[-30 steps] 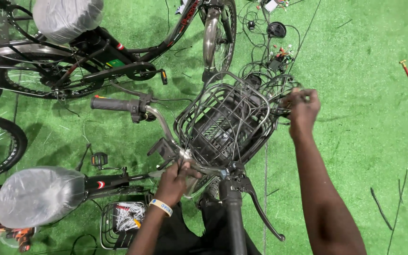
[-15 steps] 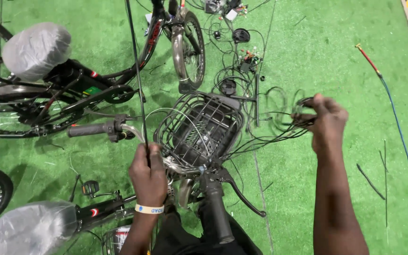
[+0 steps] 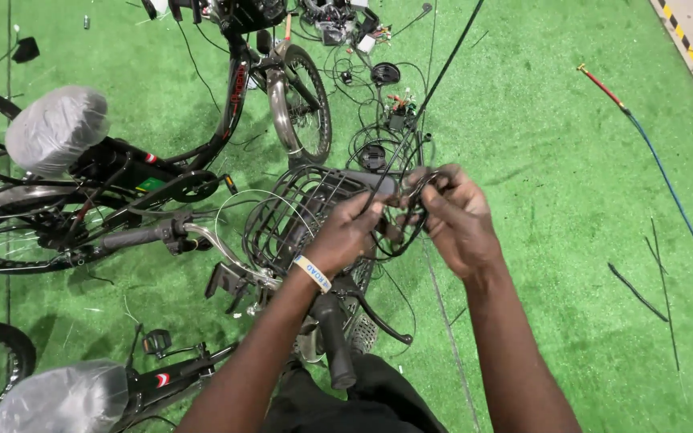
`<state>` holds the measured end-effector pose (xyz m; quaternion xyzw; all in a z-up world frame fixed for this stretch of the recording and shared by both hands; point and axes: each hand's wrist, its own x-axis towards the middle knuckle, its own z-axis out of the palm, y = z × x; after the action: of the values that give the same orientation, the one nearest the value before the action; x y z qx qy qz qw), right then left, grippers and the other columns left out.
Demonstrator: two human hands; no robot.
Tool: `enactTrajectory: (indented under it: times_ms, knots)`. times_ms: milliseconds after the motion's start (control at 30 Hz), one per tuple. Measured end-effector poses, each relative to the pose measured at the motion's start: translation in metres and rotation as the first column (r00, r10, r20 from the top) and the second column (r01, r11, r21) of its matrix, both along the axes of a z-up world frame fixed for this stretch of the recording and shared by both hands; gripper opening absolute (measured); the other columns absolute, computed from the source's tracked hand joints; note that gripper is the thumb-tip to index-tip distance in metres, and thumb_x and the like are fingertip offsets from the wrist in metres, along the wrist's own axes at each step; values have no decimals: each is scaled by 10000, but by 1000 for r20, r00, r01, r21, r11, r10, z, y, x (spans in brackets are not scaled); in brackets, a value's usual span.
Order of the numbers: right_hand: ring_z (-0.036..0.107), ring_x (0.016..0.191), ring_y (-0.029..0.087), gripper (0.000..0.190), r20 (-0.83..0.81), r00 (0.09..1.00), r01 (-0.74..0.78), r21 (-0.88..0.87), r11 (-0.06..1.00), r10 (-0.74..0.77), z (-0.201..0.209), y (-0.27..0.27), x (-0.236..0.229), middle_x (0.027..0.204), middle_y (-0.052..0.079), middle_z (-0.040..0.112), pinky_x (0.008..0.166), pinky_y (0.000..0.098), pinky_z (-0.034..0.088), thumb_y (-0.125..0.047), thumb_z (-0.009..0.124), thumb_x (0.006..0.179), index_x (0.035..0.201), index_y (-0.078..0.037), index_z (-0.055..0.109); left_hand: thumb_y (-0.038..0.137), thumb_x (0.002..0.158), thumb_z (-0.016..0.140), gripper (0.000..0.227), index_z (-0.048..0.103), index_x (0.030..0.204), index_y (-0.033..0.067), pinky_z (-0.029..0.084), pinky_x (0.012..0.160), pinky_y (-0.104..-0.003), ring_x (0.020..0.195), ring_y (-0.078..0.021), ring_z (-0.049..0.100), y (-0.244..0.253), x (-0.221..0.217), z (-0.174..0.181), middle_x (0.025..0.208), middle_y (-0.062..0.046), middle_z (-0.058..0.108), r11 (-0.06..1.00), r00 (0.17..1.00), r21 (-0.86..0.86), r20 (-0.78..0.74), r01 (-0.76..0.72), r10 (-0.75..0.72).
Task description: The person uses pliers to cut a zip tie and then secures wires to the handlebars and frame of an electric bicycle using zip ties. The person routes the wires along the frame and tightens them to ensure they are held in place.
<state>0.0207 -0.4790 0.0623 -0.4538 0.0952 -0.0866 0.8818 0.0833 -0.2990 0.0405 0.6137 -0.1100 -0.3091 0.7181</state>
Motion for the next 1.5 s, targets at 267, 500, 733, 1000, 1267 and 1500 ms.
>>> enactTrajectory:
  times_ms: [267,500,733,1000,1267,1500]
  knots:
    - [624,1032,197,404,53,951,306,-292,906,-304,22,-77,-33,1249,113,542,775,255,595,97,646,750,1085,-78,502,84,986,401,251,631,1081,55,372,498,-199,493,-84,445,8,-19,25,616,-57,587,993,988,92,147,-69,55]
    - [625,1127,310,598,58,985,162,-656,737,-165,40,-148,-65,1662,144,56,836,327,579,-90,608,928,1470,-14,367,428,923,458,320,618,920,151,626,694,-323,977,-242,642,45,-3,18,1061,-76,625,912,951,313,240,-266,195]
    - [273,1382,401,461,97,839,204,-968,146,-535,-8,-180,-69,1491,271,296,1077,564,249,-197,705,948,1332,-11,531,227,1033,433,175,593,1052,158,275,420,-189,526,-59,382,74,-1,49,690,28,490,857,866,213,303,-468,397]
    - [632,1036,433,635,-198,945,-293,-865,407,259,-87,10,-11,1161,285,612,913,535,524,-213,792,791,1285,71,512,136,1031,403,216,602,1077,66,332,432,-164,445,-46,381,17,2,119,601,15,468,957,802,-216,525,-195,283]
    - [630,767,409,192,-294,882,-350,-932,97,368,-77,6,28,819,282,646,778,528,498,-62,538,884,930,94,638,255,1044,415,242,515,1195,94,535,439,-194,696,-198,700,28,27,149,1110,-202,604,963,770,-195,581,-184,265]
    - [455,413,112,334,-141,984,-169,-517,839,111,23,-29,53,611,102,569,351,259,421,-161,528,986,1203,90,484,169,1021,360,177,507,1038,72,619,552,-273,875,-291,704,-7,4,14,1047,-116,505,998,998,-15,19,-68,68]
